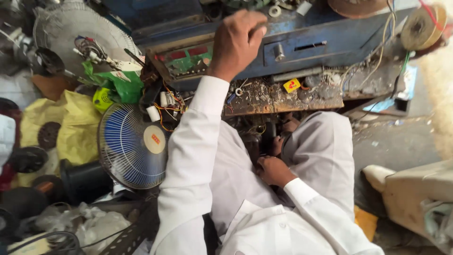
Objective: Assembling and inspecting a ceiling fan motor stator in a workshop environment.
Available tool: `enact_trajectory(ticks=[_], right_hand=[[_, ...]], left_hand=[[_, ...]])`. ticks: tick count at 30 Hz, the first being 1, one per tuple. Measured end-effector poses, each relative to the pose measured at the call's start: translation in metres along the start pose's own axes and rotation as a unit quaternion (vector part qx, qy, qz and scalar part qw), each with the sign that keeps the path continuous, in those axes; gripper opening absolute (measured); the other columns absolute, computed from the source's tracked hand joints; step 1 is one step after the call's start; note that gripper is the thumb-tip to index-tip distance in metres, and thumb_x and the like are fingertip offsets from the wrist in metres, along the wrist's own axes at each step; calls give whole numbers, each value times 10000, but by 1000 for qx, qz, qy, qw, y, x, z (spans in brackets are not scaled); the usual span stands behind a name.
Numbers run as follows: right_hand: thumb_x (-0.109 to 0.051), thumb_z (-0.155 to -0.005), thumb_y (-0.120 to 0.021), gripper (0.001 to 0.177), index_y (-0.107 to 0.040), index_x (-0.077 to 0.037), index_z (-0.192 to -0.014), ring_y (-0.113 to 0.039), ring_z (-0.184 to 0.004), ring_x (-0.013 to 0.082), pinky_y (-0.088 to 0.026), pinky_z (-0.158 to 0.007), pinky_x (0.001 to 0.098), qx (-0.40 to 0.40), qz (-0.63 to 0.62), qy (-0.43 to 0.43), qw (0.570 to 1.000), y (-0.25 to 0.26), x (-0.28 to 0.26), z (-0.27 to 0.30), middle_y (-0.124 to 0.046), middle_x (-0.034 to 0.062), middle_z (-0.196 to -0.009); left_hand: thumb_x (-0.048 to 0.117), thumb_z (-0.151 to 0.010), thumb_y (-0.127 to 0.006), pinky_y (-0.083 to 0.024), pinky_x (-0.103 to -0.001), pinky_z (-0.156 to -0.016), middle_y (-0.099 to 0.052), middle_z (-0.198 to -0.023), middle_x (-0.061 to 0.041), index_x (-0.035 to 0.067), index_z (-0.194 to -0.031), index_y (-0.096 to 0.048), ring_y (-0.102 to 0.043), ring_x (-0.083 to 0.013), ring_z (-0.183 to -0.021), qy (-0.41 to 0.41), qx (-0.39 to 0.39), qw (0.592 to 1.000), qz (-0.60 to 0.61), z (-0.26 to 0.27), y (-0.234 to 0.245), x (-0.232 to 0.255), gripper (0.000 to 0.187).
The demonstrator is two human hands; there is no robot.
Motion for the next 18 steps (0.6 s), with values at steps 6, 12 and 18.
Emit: enact_trajectory(ticks=[6,12,18], right_hand=[[-220,-860,-693,236,-664,-3,-948,-689,-850,392,-546,-801,479,-4,51,29,998,-26,21,-3,-709,216,-847],[-148,-839,-652,168,-672,-13,-936,-693,-852,384,-549,-806,474,-13,55,32,998,-32,30,-12,-714,215,-871],[-225,-954,-647,219,-668,-16,-1018,-686,-873,412,-550,-817,471,-54,53,-20,997,-31,20,-6,-701,232,-926]], left_hand=[[408,-753,-905,-488,-372,-552,-643,-795,-110,-39,-1360,-633,-609,-222,-633,27,-99,987,-128,-4,-37,23,801],[242,-732,-878,-497,-359,-561,-632,-786,-71,71,-1138,-730,-623,-195,-685,43,-84,982,-162,2,-46,11,465],[139,-844,-828,-577,-344,-680,-663,-908,-76,56,-956,-727,-661,-206,-829,-6,-7,991,-133,4,-14,32,172]])
Point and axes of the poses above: each hand's wrist, its own z-axis away from the middle knuckle, its own y-axis out of the back of the hand, x = y × z, the point moved 4 cm from there along -z, towards the middle knuckle
